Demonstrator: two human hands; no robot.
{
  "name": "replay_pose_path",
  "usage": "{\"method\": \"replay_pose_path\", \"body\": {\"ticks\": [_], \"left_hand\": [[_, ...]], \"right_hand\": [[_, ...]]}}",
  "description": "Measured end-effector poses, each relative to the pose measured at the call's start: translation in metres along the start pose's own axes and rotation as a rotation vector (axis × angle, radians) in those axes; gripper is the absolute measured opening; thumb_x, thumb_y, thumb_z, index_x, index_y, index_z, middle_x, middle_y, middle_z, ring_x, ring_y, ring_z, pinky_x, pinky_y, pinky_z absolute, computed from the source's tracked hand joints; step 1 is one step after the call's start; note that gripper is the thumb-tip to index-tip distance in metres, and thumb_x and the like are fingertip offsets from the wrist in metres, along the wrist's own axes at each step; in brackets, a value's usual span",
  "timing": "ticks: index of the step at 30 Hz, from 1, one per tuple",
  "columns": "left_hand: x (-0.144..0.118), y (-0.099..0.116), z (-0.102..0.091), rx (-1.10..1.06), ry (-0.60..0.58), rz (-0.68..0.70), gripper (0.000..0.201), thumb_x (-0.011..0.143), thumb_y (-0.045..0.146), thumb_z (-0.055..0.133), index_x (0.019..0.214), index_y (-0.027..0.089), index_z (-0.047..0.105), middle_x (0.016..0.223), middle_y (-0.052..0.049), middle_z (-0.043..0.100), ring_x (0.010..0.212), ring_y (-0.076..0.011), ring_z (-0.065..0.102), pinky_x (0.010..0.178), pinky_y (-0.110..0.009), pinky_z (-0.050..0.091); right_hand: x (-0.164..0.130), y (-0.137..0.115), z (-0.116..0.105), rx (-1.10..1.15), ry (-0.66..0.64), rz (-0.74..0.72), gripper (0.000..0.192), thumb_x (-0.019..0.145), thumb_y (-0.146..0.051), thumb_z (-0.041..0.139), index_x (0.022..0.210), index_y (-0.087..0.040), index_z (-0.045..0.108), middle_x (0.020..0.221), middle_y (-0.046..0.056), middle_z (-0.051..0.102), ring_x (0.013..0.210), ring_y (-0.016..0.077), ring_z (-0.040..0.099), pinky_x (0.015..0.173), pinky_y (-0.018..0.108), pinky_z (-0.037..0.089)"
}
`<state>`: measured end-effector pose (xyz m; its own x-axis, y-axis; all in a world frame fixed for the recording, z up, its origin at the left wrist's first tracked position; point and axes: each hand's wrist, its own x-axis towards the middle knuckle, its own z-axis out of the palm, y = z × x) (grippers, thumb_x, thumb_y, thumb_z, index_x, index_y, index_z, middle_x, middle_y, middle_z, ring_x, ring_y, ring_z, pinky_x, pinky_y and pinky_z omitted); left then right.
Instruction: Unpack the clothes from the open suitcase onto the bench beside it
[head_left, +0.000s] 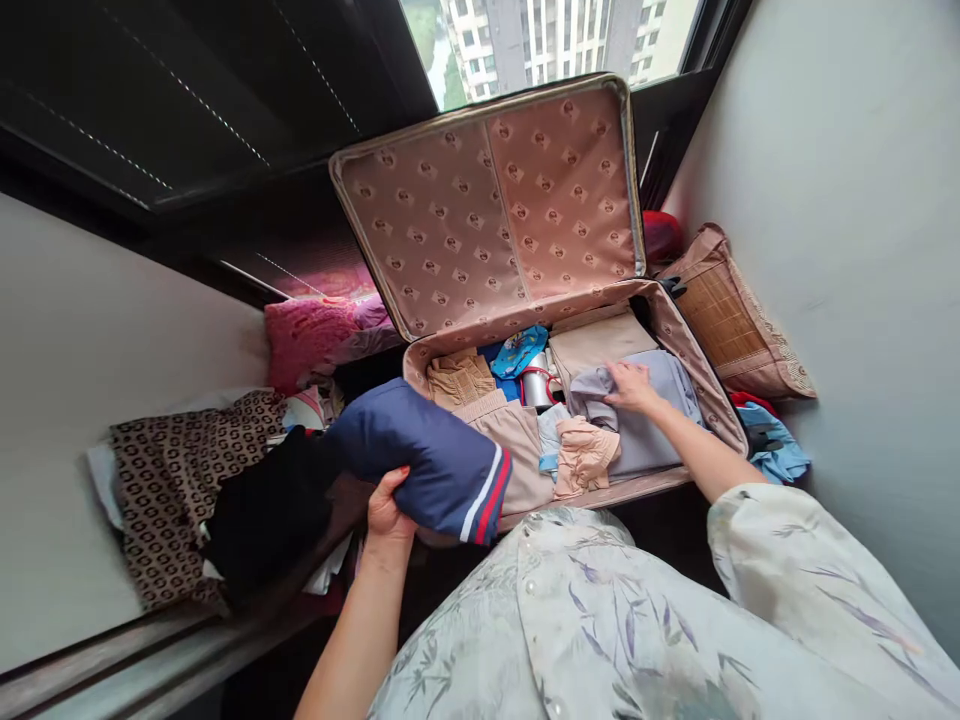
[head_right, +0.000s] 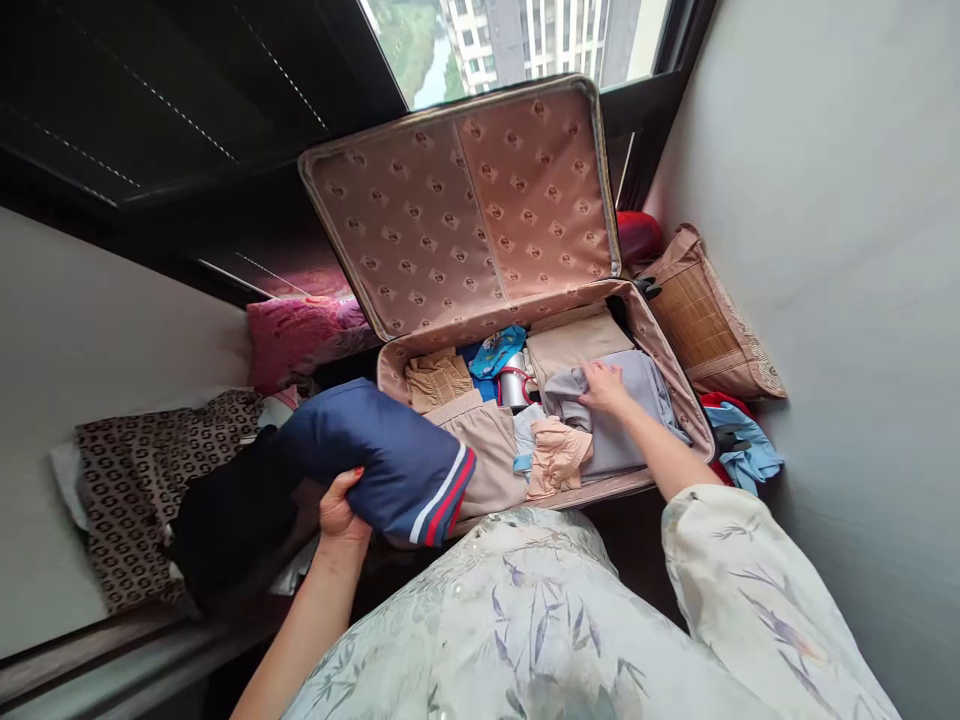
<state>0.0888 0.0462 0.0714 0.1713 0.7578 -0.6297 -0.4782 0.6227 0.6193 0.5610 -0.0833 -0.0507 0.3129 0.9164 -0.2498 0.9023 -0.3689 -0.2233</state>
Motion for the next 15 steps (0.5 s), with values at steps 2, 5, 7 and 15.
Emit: {"method": "replay_pose_path", "body": {"ticks": [2,5,7,15], "left_hand": [[0.004,-0.002,-0.001,-0.023,0.051,-0.051,0.036,0.076,0.013,0.064,0.109,0.013,0.079,0.091,-0.008,0.081,0.099,-0.0302,0.078,0.104,-0.047,0.058],[0.008,-0.019,0.003,0.018,0.137,-0.165,0.041,0.076,0.008,0.060,0.115,0.010,0.076,0.090,-0.008,0.081,0.096,-0.0285,0.078,0.102,-0.046,0.059],[0.009,-0.032,0.005,0.056,0.185,-0.221,0.043,0.075,0.003,0.059,0.114,0.010,0.074,0.087,-0.008,0.081,0.092,-0.0270,0.079,0.100,-0.044,0.061],[0.005,-0.057,0.011,0.118,0.197,-0.322,0.035,0.071,-0.001,0.059,0.102,0.007,0.072,0.087,-0.012,0.080,0.099,-0.0288,0.078,0.100,-0.044,0.061]], "right_hand": [[-0.005,0.027,0.001,-0.121,-0.099,-0.059,0.073,0.081,-0.035,0.074,0.146,-0.012,0.050,0.128,0.023,0.065,0.126,0.0388,0.053,0.108,0.057,0.034],[-0.013,0.051,-0.002,-0.206,-0.193,-0.132,0.052,0.079,-0.028,0.069,0.129,-0.013,0.062,0.109,0.020,0.069,0.112,0.0361,0.057,0.100,0.048,0.037],[-0.015,0.056,-0.007,-0.230,-0.176,-0.145,0.047,0.079,-0.018,0.063,0.126,-0.015,0.064,0.115,0.020,0.067,0.115,0.0356,0.055,0.097,0.046,0.037],[0.012,0.048,-0.025,-0.266,-0.211,-0.185,0.083,0.065,-0.008,0.067,0.146,-0.015,0.049,0.138,0.022,0.059,0.131,0.0368,0.046,0.104,0.049,0.034]]}}
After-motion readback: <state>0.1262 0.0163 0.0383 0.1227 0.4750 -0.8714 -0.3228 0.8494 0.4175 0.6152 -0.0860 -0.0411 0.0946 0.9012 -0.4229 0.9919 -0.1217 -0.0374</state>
